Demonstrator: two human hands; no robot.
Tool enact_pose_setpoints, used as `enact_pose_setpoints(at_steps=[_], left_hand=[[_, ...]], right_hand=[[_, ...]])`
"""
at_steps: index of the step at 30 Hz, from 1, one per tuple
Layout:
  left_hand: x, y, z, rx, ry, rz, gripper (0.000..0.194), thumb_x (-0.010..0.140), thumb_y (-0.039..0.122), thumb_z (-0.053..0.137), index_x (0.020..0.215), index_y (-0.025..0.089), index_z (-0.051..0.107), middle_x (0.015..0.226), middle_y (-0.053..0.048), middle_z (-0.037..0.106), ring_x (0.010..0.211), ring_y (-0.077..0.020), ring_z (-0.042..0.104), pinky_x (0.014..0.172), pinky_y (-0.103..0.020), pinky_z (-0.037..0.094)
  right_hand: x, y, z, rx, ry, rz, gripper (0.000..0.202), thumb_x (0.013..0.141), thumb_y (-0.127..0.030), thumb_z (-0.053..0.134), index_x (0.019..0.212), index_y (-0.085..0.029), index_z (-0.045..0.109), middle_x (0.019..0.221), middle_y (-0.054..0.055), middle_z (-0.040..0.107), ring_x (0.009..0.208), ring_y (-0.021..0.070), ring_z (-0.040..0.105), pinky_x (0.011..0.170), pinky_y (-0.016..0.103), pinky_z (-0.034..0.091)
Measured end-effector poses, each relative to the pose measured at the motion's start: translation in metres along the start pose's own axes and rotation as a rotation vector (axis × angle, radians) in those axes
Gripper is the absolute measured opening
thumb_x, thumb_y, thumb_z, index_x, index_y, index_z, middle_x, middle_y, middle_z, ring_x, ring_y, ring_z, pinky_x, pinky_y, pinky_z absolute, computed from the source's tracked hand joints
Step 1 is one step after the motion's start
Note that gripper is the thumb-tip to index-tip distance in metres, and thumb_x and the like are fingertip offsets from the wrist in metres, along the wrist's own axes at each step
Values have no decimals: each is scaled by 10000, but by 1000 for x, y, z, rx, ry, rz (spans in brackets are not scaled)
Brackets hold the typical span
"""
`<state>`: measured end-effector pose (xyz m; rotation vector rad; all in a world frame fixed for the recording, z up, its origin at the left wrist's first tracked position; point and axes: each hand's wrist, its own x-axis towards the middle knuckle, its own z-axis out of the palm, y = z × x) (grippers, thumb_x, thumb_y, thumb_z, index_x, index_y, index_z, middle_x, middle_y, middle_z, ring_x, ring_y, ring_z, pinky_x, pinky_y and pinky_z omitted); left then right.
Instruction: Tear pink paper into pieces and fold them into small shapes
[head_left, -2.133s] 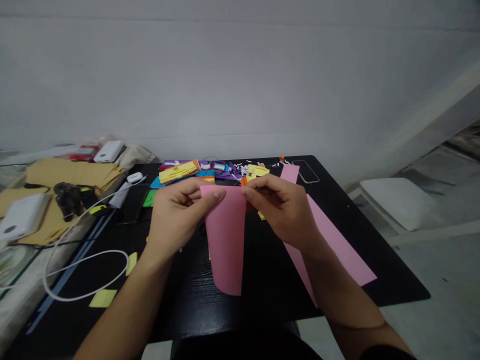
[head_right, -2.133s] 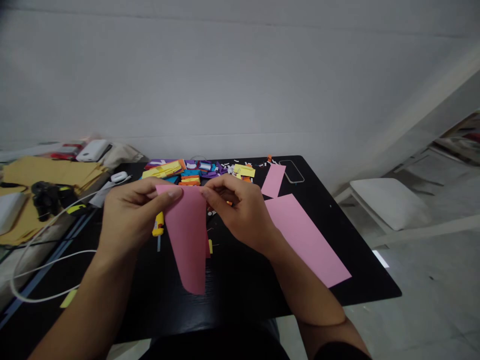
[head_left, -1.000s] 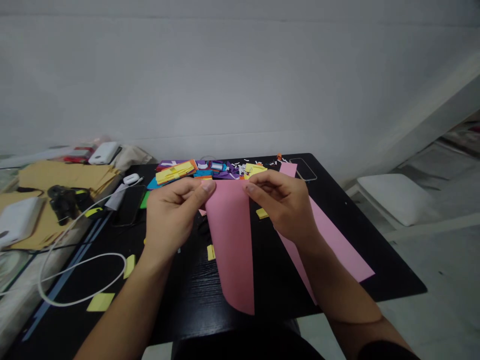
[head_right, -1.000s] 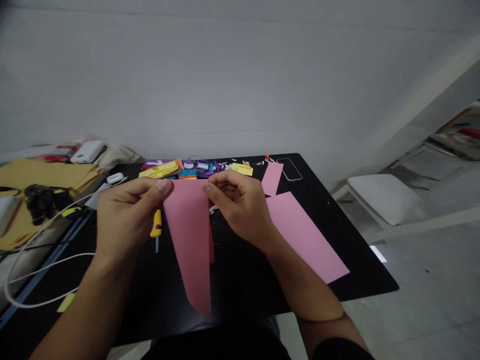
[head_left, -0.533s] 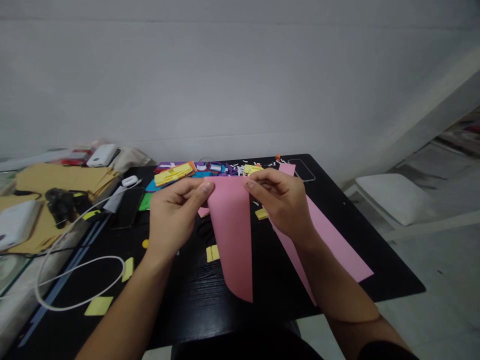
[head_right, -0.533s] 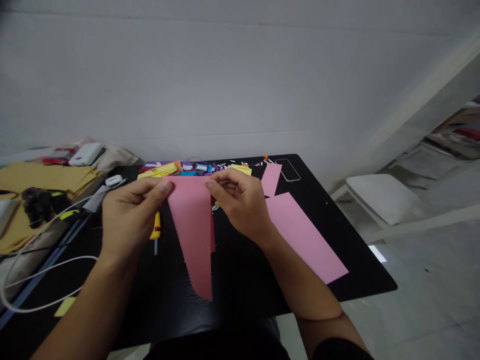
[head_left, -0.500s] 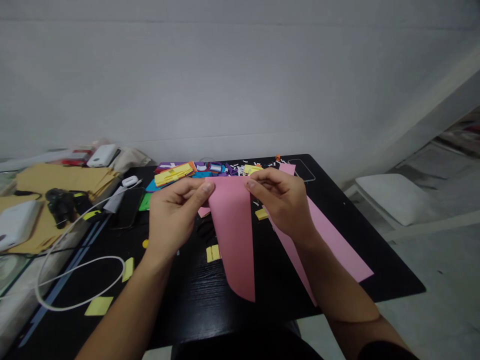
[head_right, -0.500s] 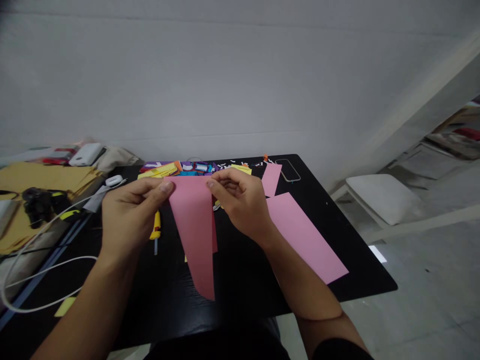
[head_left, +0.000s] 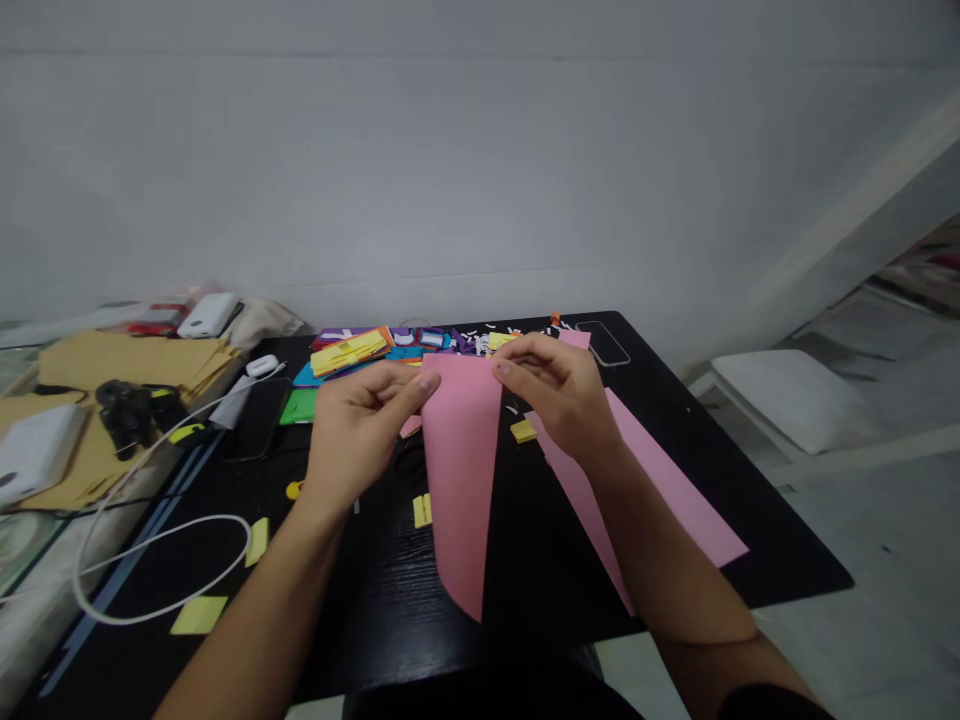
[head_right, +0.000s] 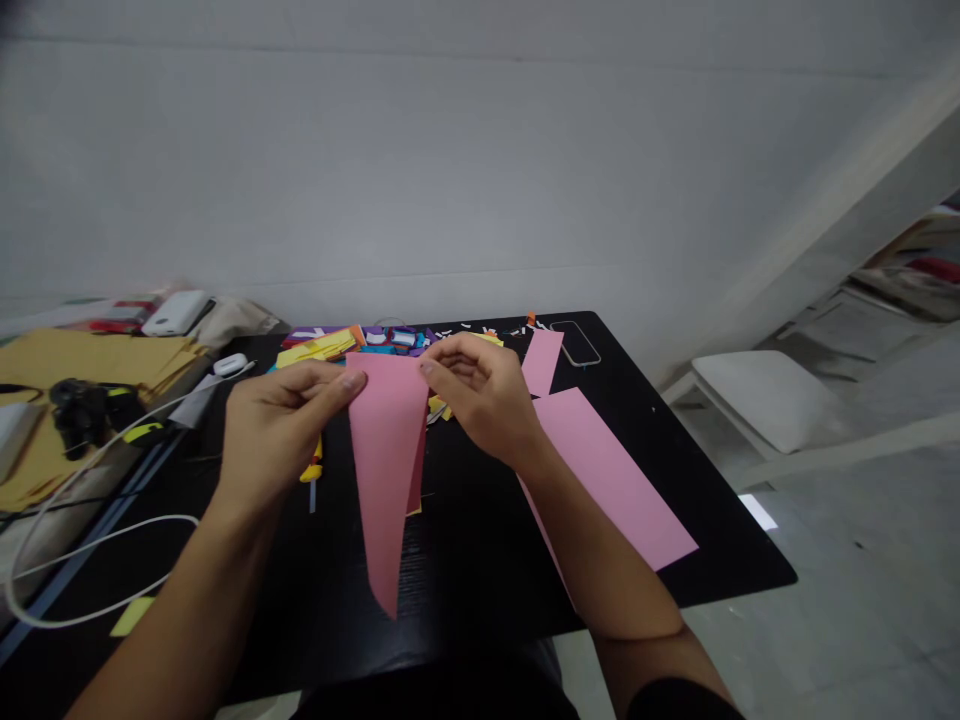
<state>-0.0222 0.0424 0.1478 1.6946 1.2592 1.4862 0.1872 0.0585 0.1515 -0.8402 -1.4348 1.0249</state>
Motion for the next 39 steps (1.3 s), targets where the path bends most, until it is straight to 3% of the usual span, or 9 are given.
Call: enact_pose_setpoints(at_steps=[4,8,15,19,21,24,26,30,39], left_hand=[[-3,-2,5,52,-199,3,239,906,405,759,813,188,799,656,5,711,586,-116,595,541,-220,449],[-10,-5,14,110,-288,31,276,936,441,719,894,180,799,719,-8,737,604,-115,592,538,-216,426],[3,-2,-9,126,-353,-38,266,913,425,730,793,188,749,682,4,680,576,-108,552,489,-207,391],[19,-7,-34,30,-186,-135,205,801,374,839,751,194,756,655,10,671,552,-107,563,492,-207,436],[24,-14,-40,-113,-1,-154,189,762,353,864,773,195,760,691,6,699,575,-117,597,518,-212,478],[28,-21,-40,-259,169,-135,174,765,339,852,811,194,767,732,1,721,600,-120,619,541,-214,501],[27,-21,-35,-248,110,-151,171,769,340,849,801,192,771,722,-2,724,589,-120,620,528,-212,492],[17,-12,-17,-99,-188,-151,164,818,343,807,784,187,767,702,-12,727,587,-134,630,532,-232,497],[8,-3,-7,-89,-237,-121,191,863,347,782,786,184,720,660,-15,744,542,-130,674,521,-227,544]], right_hand=[[1,3,0,-40,-175,-5,205,835,-333,837,986,-214,763,942,33,757,901,179,718,818,315,581],[2,5,-1,-136,-233,-27,154,867,-356,802,836,-208,771,831,28,761,785,172,697,728,313,562],[15,7,-22,-56,267,-74,84,859,-300,785,818,-233,754,873,24,760,878,192,708,869,371,575],[24,12,-37,15,385,-49,120,854,-338,777,827,-229,735,861,19,732,835,175,685,829,349,563],[24,10,-42,-3,308,-9,119,851,-320,755,799,-220,720,827,15,714,790,168,670,781,337,558],[21,5,-44,-168,-21,85,141,831,-296,750,729,-208,706,739,11,687,736,174,657,729,336,554],[16,5,-37,-292,-238,149,137,818,-322,785,769,-206,731,736,22,708,740,192,678,747,360,571],[7,12,-7,-155,-378,143,355,765,-312,868,1082,-222,736,1063,65,789,984,223,744,935,398,594],[6,14,5,79,-128,194,367,736,-346,888,1038,-206,735,1024,72,812,971,243,769,925,441,615]])
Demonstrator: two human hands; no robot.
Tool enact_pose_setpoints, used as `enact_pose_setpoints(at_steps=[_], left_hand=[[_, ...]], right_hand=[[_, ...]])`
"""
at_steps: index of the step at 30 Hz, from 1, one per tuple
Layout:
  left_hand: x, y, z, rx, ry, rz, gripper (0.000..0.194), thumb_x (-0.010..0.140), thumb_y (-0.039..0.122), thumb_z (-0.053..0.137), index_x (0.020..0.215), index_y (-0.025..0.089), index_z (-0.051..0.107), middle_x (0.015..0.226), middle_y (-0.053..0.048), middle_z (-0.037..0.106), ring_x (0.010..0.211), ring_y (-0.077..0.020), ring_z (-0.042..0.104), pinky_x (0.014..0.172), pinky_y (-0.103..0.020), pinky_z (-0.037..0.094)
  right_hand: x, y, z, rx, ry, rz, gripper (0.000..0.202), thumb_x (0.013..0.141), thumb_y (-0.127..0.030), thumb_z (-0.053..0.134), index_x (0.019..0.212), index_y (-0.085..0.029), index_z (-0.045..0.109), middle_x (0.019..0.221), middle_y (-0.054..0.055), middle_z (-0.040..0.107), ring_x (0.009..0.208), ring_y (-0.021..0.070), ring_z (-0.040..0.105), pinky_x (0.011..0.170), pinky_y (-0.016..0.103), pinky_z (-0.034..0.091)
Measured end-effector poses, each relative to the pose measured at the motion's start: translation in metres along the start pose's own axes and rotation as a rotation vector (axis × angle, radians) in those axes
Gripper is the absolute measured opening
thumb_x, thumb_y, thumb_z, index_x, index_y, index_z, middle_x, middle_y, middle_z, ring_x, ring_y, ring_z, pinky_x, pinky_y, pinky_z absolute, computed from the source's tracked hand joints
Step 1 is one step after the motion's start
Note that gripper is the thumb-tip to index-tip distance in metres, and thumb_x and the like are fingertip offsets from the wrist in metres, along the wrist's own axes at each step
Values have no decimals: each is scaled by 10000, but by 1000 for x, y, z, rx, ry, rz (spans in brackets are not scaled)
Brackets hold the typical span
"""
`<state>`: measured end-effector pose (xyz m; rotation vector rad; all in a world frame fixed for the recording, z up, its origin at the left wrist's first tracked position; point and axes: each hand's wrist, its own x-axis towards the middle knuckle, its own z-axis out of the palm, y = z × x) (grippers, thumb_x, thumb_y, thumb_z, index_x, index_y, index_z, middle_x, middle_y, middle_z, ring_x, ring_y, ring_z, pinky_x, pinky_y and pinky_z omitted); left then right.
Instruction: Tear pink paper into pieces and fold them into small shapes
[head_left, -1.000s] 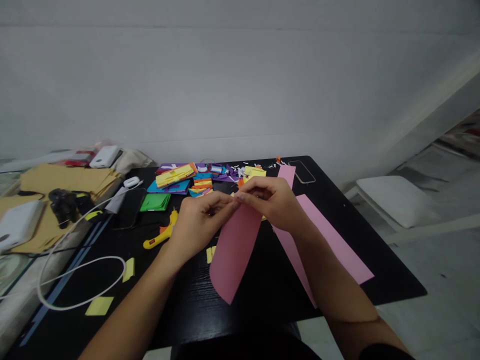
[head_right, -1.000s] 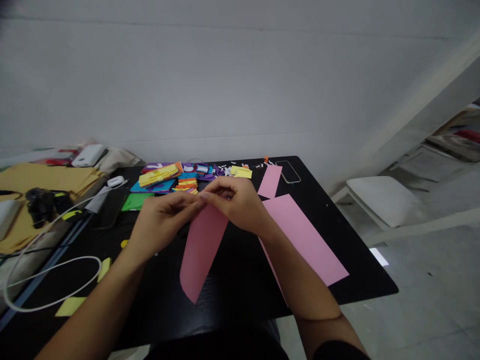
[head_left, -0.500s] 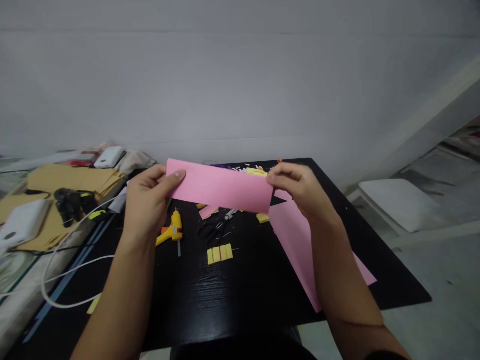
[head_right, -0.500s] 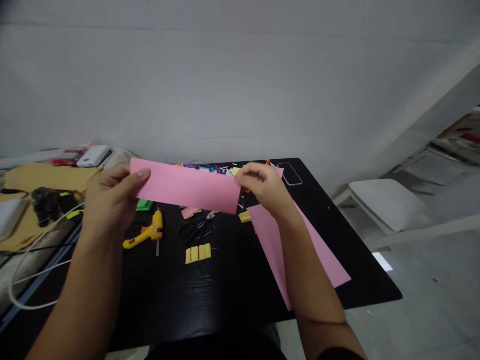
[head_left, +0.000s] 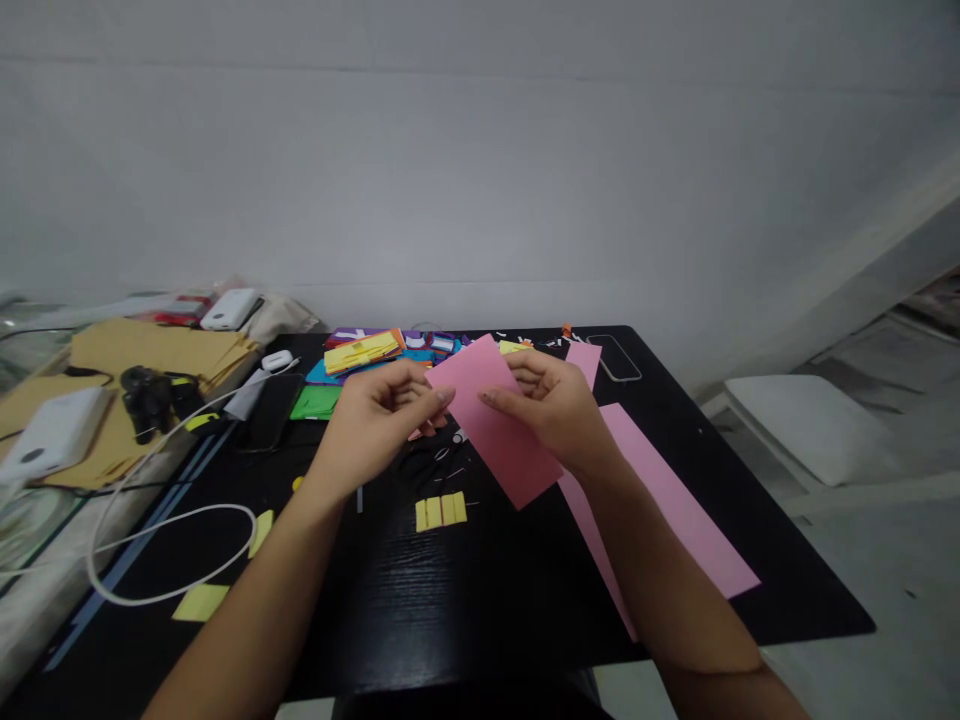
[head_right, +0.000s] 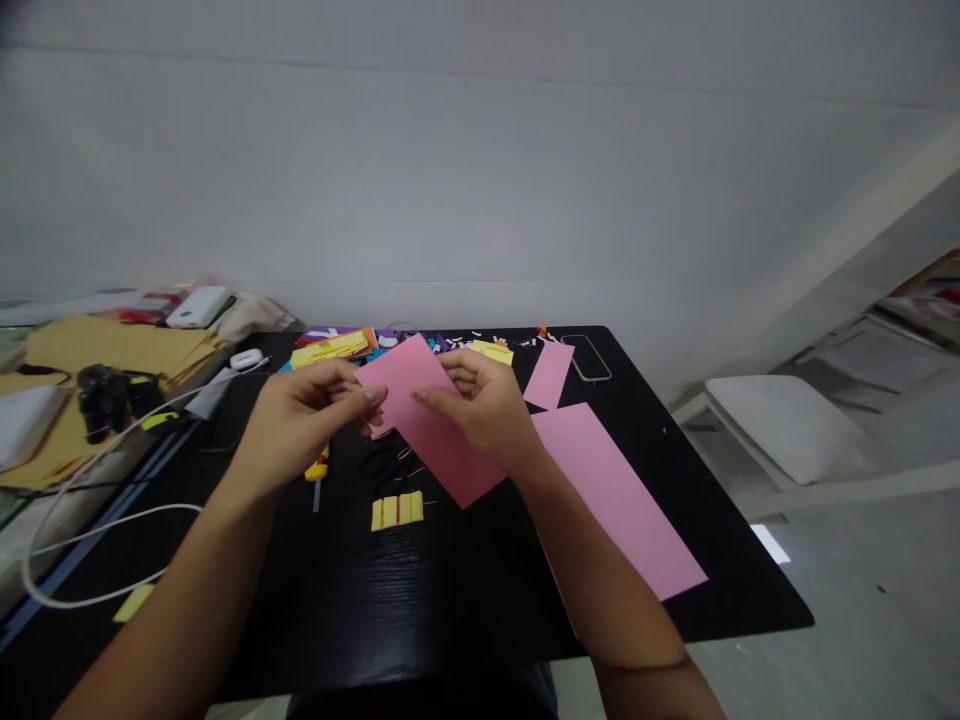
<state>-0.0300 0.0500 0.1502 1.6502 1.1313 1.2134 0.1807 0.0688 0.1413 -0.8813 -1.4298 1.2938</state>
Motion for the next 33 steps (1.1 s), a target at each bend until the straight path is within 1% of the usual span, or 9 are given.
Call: enact_pose_setpoints(at_steps=[3,6,10,13,16,19,23,28,33], left_hand=[[-1,1,-1,-7,-27,0,219,872,334,781,733,188,696,665,-27,755,556,-137,695,535,-231,567],[-2,3,1,9,-71,0,236,880,336,781,722,190,686,652,-25,751,556,-135,696,535,-226,564],[-5,6,6,67,-123,12,281,896,386,772,716,191,681,644,-10,733,566,-123,678,523,-206,525],[-7,7,8,55,-121,14,288,887,422,777,747,190,681,670,-5,737,593,-130,686,539,-210,526],[-8,6,9,30,-107,-3,256,903,416,752,805,187,697,703,-15,749,611,-139,698,557,-221,538],[-9,5,7,63,-106,24,246,926,396,728,800,185,707,701,-21,745,606,-133,682,556,-224,524],[-9,4,6,98,-118,46,239,940,394,721,809,194,726,717,-21,751,624,-136,686,567,-233,525],[-10,4,5,103,-134,55,219,954,383,711,833,204,742,742,-18,761,664,-138,710,610,-238,546],[-11,6,6,109,-130,54,229,946,392,718,826,198,738,727,-21,762,640,-141,703,581,-236,538]], right_hand=[[-3,-5,0,34,-31,1,379,731,-309,887,1056,-211,720,1056,69,804,987,235,762,923,425,615],[-6,-8,4,37,-49,-3,342,749,-304,877,1032,-210,710,997,46,792,940,215,752,871,386,617],[-8,-8,6,-31,0,-16,317,771,-330,871,1022,-203,726,908,26,775,829,185,730,739,324,598],[-8,-6,5,-53,42,-51,295,759,-326,883,984,-197,743,888,21,776,790,168,716,694,296,573],[-9,-5,4,-36,70,-66,282,748,-310,889,962,-195,745,867,18,778,774,165,713,691,295,569],[-10,-7,4,-43,84,-52,276,753,-308,883,960,-194,742,864,25,782,777,173,717,697,307,578],[-11,-9,5,-56,83,-30,289,748,-324,882,969,-198,745,873,31,784,797,188,730,709,325,596],[-11,-9,5,-49,84,-38,302,732,-325,895,963,-198,748,857,24,777,775,178,718,681,311,586],[-11,-10,3,-81,61,-21,324,733,-346,893,989,-205,753,863,26,773,783,185,719,668,314,585]])
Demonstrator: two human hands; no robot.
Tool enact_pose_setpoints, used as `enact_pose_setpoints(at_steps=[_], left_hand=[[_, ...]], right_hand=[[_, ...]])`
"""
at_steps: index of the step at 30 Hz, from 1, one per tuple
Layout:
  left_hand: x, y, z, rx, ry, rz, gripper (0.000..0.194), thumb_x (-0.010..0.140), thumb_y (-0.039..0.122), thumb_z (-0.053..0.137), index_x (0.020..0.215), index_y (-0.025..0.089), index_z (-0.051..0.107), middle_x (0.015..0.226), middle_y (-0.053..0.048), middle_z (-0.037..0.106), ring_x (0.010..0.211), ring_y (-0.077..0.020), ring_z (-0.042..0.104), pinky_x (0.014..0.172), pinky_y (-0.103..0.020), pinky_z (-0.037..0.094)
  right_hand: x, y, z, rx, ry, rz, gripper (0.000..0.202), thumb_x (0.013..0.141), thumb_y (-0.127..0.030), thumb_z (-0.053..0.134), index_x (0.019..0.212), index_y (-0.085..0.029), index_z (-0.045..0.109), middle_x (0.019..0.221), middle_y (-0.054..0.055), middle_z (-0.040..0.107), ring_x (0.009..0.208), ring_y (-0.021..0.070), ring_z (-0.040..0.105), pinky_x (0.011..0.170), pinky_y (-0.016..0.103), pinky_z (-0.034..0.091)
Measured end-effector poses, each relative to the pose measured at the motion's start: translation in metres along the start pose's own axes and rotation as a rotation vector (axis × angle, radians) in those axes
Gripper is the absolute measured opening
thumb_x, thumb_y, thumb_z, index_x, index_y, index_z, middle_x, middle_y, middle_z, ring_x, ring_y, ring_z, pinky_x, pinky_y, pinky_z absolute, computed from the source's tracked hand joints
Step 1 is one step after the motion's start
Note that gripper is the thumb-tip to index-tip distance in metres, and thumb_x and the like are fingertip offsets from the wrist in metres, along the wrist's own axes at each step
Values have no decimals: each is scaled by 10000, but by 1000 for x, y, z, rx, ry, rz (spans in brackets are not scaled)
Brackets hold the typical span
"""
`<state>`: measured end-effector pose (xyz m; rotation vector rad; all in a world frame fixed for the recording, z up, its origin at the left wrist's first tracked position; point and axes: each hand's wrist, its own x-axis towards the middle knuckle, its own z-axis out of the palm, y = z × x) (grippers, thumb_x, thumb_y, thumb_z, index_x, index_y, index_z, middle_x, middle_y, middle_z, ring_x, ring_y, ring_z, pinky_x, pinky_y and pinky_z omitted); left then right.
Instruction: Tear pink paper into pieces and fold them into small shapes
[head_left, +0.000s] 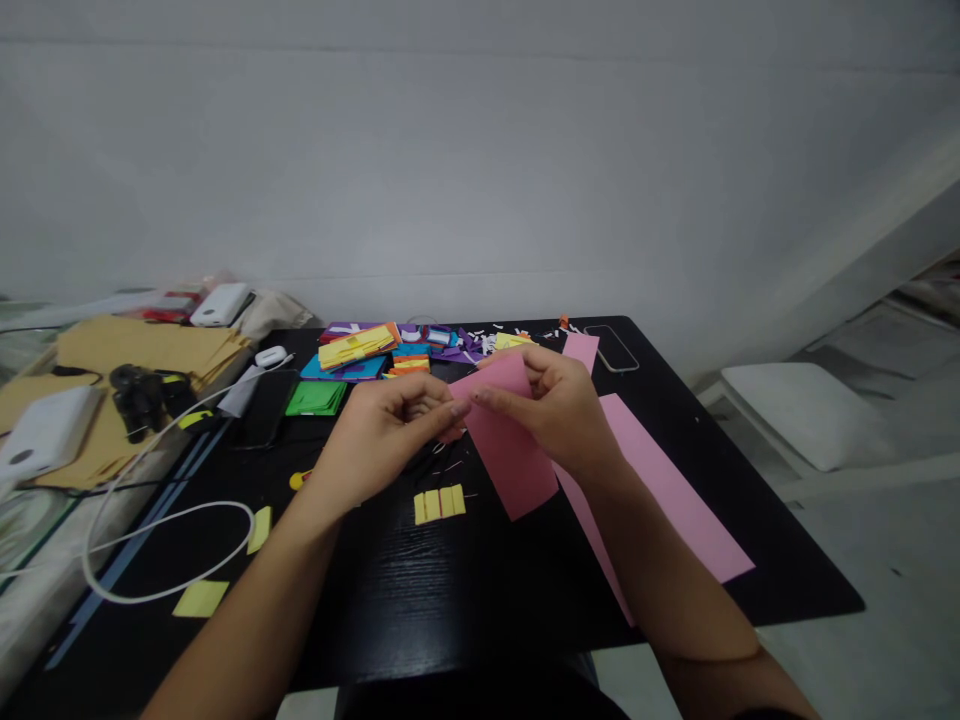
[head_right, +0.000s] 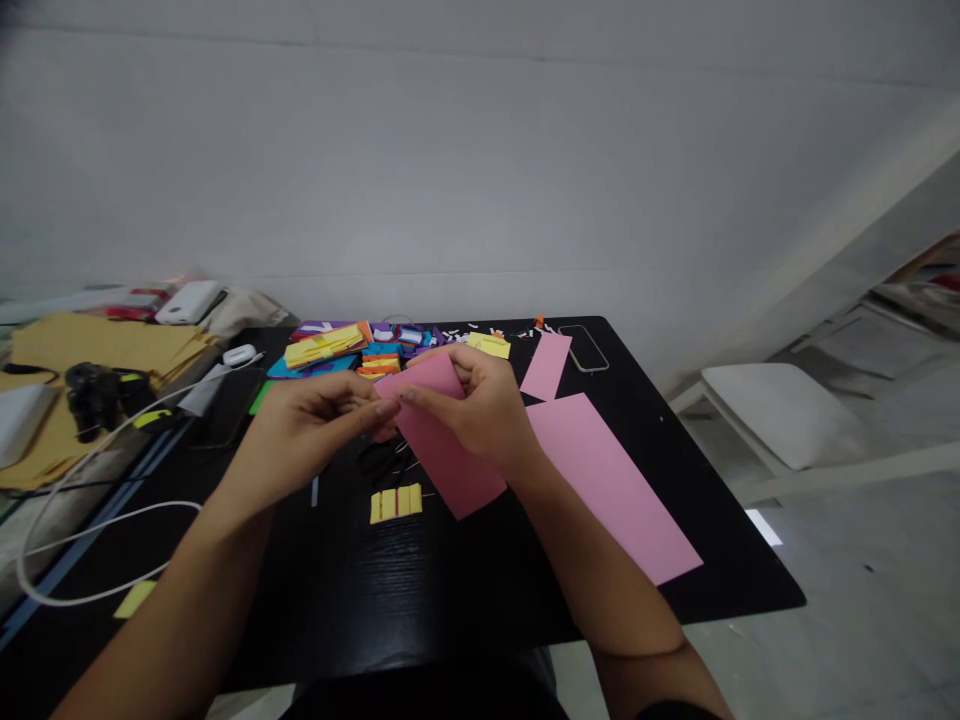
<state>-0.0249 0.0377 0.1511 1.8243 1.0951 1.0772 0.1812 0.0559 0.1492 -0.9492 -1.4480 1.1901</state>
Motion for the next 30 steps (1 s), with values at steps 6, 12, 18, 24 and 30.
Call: enact_pose_setpoints(at_steps=[6,12,18,24,30], left_hand=[[-1,2,-2,30,-5,57,165,923,344,757,842,201,753,764,-18,781,666,-137,717,600,-228,551],[-1,3,-10,73,83,239,265,873,294,828,1133,259,792,1000,-41,835,866,-192,791,782,-292,642],[0,3,-14,219,87,413,151,898,312,814,1045,280,829,941,-19,841,827,-176,786,765,-286,629],[1,2,-13,229,67,478,182,904,248,809,1084,277,821,972,-19,840,876,-169,784,788,-274,611],[0,3,-14,237,62,483,196,890,219,821,1079,269,820,925,-9,832,814,-151,767,751,-258,590]], right_hand=[[0,-3,-3,-35,-22,-55,296,707,-336,922,940,-226,777,962,39,782,870,196,726,715,316,591],[-1,-4,-3,27,-62,14,339,693,-367,938,957,-228,778,932,34,781,860,201,734,707,317,596],[-1,-2,-4,29,-114,30,345,696,-376,947,967,-241,780,973,30,780,860,190,732,741,326,609],[-1,-2,-4,18,-113,-1,335,699,-363,951,959,-239,782,1020,34,778,910,199,735,790,343,613],[-2,-3,-4,16,-121,5,319,711,-352,942,963,-245,777,1001,36,784,921,211,743,778,349,618]])
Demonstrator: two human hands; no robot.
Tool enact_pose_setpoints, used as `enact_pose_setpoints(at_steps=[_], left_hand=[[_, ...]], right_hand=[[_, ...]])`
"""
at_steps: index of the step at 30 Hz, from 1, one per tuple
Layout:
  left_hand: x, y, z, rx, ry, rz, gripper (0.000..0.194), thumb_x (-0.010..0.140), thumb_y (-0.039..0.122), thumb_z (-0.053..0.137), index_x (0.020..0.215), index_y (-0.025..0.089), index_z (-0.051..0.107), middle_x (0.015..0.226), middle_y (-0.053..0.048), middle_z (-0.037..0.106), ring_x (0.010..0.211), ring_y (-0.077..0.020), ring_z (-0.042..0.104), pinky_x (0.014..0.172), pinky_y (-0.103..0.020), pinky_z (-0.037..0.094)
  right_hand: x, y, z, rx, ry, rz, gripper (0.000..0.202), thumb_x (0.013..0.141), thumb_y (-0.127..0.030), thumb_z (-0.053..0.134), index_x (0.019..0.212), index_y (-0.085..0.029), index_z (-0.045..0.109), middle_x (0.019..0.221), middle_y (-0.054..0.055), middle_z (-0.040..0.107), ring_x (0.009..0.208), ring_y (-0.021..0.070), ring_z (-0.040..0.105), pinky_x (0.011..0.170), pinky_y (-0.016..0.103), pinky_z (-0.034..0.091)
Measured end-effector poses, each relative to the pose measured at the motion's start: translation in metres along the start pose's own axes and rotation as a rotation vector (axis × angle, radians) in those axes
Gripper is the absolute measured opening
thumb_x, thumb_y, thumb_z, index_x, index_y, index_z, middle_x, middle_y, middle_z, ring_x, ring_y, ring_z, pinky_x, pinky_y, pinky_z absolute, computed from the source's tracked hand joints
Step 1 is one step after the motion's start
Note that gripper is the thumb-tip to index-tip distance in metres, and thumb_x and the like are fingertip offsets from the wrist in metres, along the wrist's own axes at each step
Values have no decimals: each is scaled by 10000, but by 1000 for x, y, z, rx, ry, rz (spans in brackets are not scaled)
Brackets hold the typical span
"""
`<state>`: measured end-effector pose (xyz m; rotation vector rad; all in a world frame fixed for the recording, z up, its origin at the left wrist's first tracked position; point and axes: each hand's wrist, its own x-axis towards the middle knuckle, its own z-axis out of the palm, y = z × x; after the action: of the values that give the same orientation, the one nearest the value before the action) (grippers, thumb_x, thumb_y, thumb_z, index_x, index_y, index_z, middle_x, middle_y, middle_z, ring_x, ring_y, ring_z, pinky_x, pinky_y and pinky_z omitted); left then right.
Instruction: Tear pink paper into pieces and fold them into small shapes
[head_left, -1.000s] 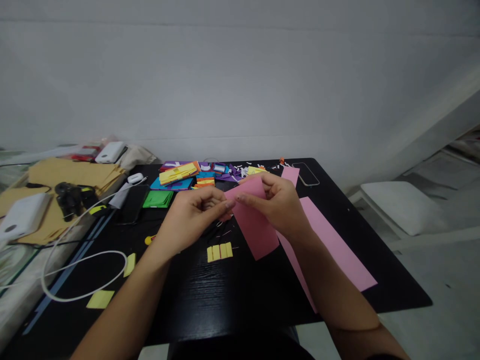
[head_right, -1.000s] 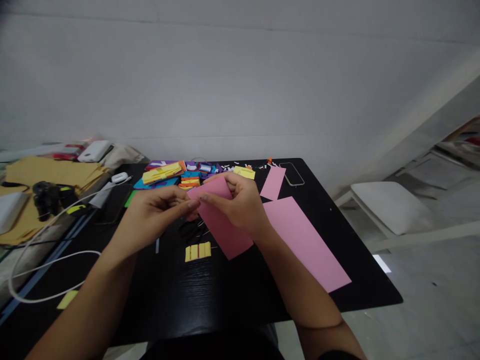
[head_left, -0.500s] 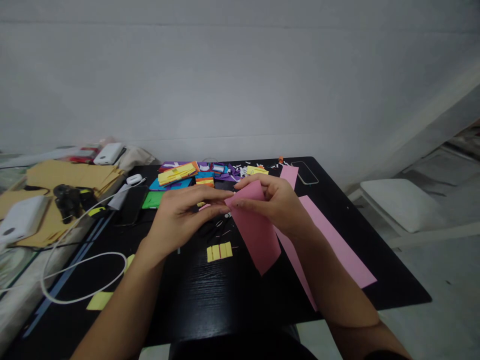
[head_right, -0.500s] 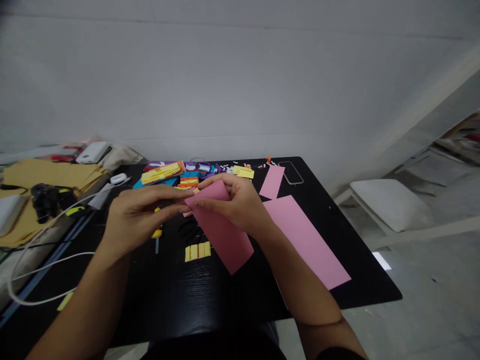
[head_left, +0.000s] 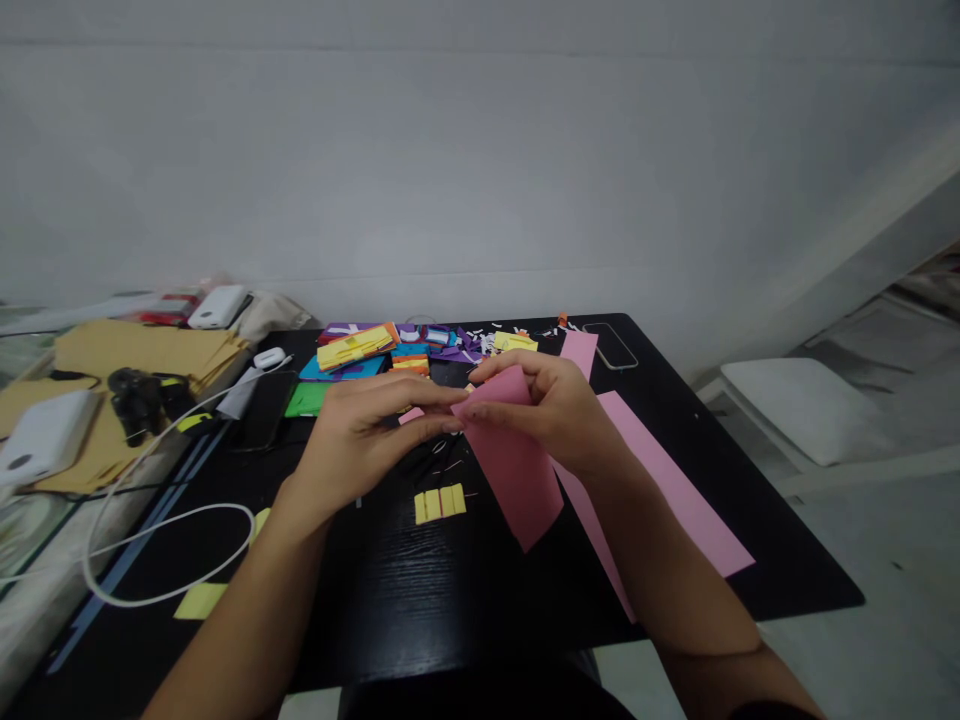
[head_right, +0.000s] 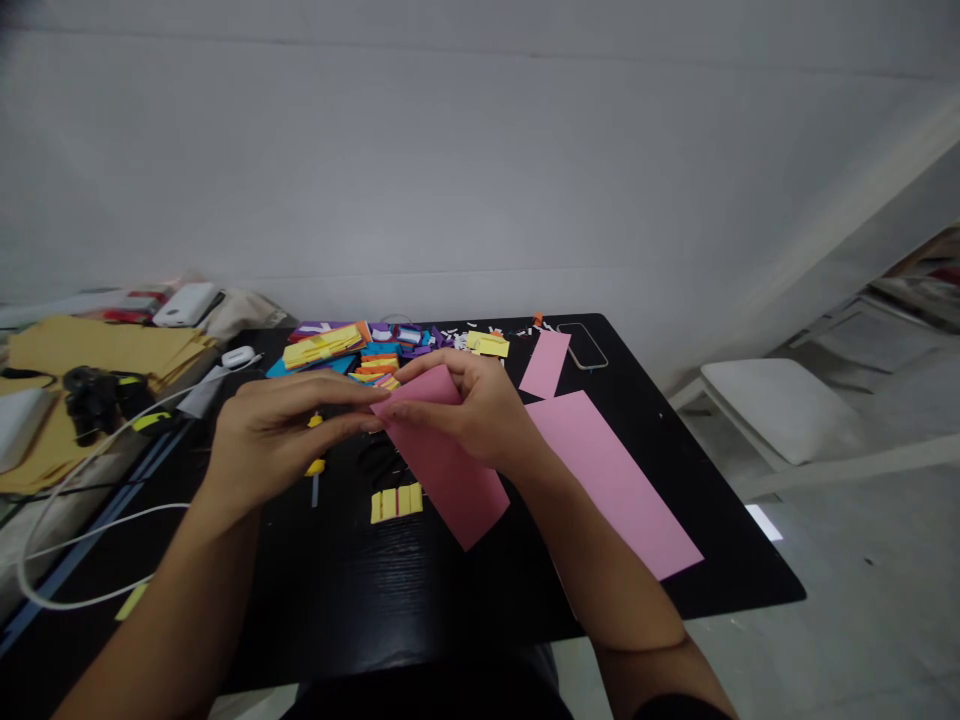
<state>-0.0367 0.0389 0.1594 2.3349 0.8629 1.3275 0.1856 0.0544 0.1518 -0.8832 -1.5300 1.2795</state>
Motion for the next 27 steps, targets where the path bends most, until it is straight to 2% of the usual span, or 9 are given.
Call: enact_pose_setpoints(at_steps=[4,8,11,13,15,18,21,27], left_hand=[[0,1,-1,-10,-4,-7,175,888,217,824,1061,241,810,926,-10,826,818,-139,760,763,-240,581],[-1,2,0,-99,-46,-139,223,900,253,813,1113,209,763,934,-16,809,775,-130,740,743,-236,587],[-2,3,3,-77,-82,-217,100,971,281,713,985,185,732,832,-8,760,704,-118,686,640,-224,539],[-2,3,5,-26,-87,-221,176,1003,292,655,879,179,704,766,1,716,668,-110,641,597,-221,493],[-3,3,6,-8,-93,-221,208,1012,299,636,853,177,693,741,5,694,657,-108,620,588,-225,470],[-2,2,6,-4,-73,-229,201,1011,297,631,860,179,692,722,13,685,635,-104,606,583,-229,454],[-2,1,4,3,-44,-235,203,1011,297,627,861,178,695,720,12,690,629,-104,607,583,-234,452],[-2,-3,2,-1,-43,-267,227,1008,317,627,848,175,704,726,1,702,635,-112,617,558,-243,437]], right_hand=[[0,0,0,2,14,-12,321,701,-339,949,955,-241,780,1030,39,783,926,205,739,801,349,615],[0,0,2,-4,46,-43,301,710,-316,936,947,-223,776,1002,35,783,905,193,732,806,337,599],[1,0,4,-31,85,-84,283,712,-305,927,929,-206,775,976,31,779,903,187,725,812,325,582],[1,0,5,-42,96,-98,262,717,-293,919,916,-201,775,962,28,778,894,181,719,800,312,571],[1,-1,5,-49,90,-98,245,724,-285,908,913,-200,777,958,29,779,871,175,712,762,299,561],[2,-1,2,-53,72,-65,208,796,-358,849,898,-190,780,877,34,770,778,164,685,664,286,530],[3,0,-3,-58,98,-46,269,872,-446,768,841,-179,769,750,27,729,683,145,622,596,278,474],[5,2,-6,-86,144,-47,314,877,-461,756,753,-175,721,669,1,635,633,119,519,577,274,408]])
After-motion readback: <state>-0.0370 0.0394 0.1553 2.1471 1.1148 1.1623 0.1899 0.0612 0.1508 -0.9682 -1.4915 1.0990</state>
